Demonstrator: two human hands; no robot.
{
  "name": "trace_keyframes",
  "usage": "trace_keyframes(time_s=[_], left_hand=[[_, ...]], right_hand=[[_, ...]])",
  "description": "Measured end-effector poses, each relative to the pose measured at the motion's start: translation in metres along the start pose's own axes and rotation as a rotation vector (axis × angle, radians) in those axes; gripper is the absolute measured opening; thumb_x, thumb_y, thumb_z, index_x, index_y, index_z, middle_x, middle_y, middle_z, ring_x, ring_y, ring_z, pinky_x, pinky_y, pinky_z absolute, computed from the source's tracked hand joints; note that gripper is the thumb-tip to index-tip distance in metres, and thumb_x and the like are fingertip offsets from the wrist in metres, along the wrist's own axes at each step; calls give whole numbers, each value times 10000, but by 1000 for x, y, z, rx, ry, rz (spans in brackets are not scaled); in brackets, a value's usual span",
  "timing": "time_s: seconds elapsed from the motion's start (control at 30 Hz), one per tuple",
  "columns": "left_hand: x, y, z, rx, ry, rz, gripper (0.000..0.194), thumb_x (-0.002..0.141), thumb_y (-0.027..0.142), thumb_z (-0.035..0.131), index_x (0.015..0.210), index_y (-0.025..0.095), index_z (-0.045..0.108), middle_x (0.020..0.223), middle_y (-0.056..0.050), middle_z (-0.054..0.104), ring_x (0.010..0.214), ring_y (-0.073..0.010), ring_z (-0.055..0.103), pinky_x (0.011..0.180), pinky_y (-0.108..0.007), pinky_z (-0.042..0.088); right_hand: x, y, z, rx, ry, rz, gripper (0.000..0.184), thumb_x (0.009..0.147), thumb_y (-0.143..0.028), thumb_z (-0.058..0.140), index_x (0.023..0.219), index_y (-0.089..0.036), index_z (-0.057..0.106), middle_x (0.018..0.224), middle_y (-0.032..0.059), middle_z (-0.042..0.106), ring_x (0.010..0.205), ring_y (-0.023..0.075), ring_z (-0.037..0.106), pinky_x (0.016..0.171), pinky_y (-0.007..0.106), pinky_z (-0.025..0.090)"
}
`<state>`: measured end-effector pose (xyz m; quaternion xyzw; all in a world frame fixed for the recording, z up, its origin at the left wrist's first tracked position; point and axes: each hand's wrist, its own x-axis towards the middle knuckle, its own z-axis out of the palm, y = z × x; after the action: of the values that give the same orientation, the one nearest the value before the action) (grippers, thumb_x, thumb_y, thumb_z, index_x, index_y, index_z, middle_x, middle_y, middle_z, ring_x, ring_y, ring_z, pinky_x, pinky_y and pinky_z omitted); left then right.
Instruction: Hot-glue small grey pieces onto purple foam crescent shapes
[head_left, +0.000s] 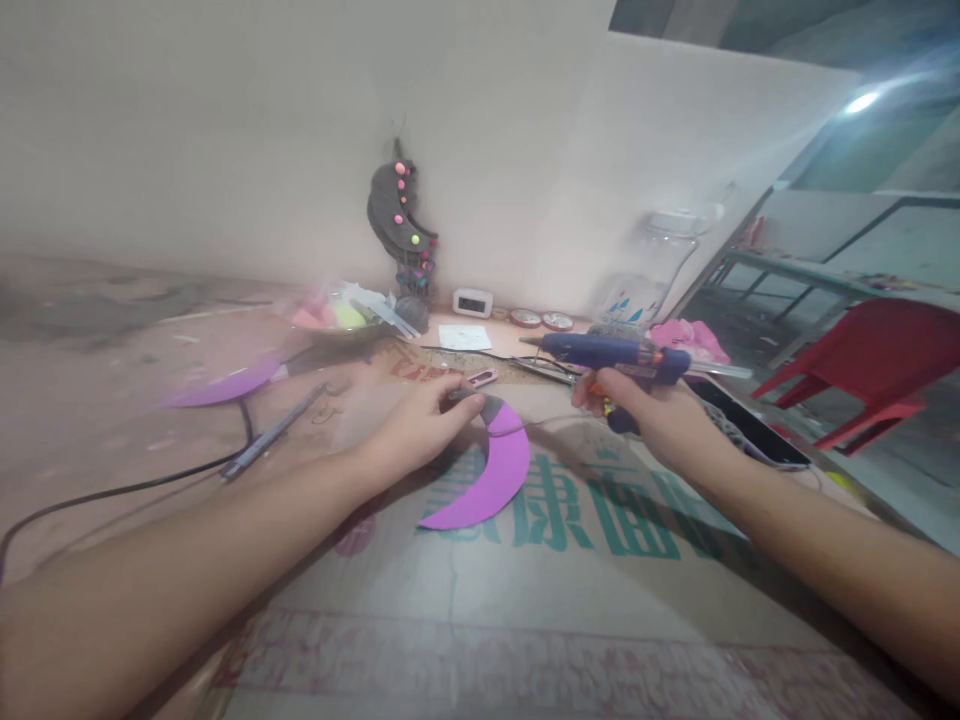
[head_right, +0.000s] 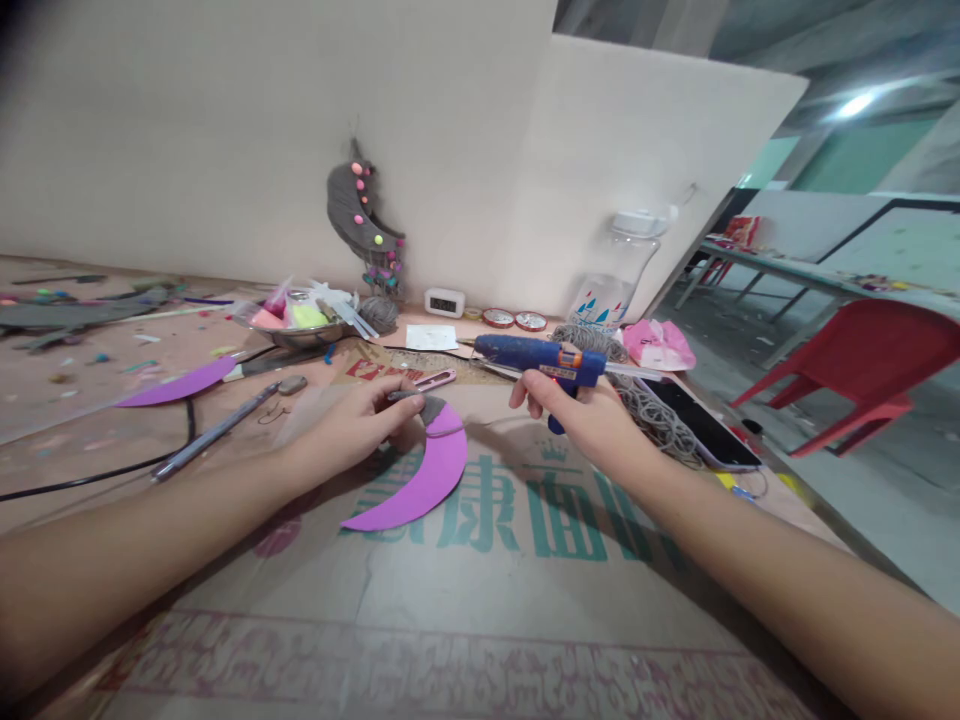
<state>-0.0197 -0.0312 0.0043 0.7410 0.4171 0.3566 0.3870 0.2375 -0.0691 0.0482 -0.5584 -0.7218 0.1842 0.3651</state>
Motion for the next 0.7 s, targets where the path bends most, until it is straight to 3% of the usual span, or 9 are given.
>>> trace_keyframes(time_s=[0.13, 0.27, 0.4, 0.5, 0.7], left_hand=[[0, 1, 1, -15, 2, -3, 280, 845, 443, 516, 754, 180, 550, 634, 15, 582, 576, -133, 525, 528, -234, 375], [0, 3, 1, -20, -4, -36, 265, 847, 433, 512, 775, 181, 549, 643, 12, 592, 580, -137, 550, 530, -231, 389], [1, 2, 1, -35, -31, -26, 260, 853, 428, 508, 778, 181, 543, 645, 11, 602, 591, -140, 549, 535, -229, 389], [1, 0, 2, -66, -28, -8, 253, 854, 420, 509, 770, 183, 534, 625, 25, 576, 572, -131, 539, 538, -228, 390], [3, -5, 3, -77, -46, 16, 279, 858, 440, 491, 769, 182, 549, 641, 8, 609, 578, -146, 551, 554, -250, 422]], right_hand=[[18, -28, -9, -23, 39, -44, 360, 857, -518, 526, 879, -211, 712, 876, 51, 711, 789, 209, 638, 717, 307, 489], [61, -39, -6, -109, -1, -15, 335, 782, -456, 646, 957, -179, 717, 889, 66, 722, 798, 214, 642, 695, 303, 490], [114, -17, 14, -165, -61, 33, 320, 783, -373, 662, 1018, -159, 701, 934, 58, 711, 816, 173, 612, 703, 256, 463], [143, 13, 35, -183, -56, 130, 339, 786, -389, 655, 1000, -129, 692, 877, 70, 700, 720, 154, 588, 604, 235, 428], [154, 46, 60, -180, -76, 162, 346, 803, -430, 620, 874, -100, 694, 629, 44, 642, 530, 129, 513, 512, 240, 381]])
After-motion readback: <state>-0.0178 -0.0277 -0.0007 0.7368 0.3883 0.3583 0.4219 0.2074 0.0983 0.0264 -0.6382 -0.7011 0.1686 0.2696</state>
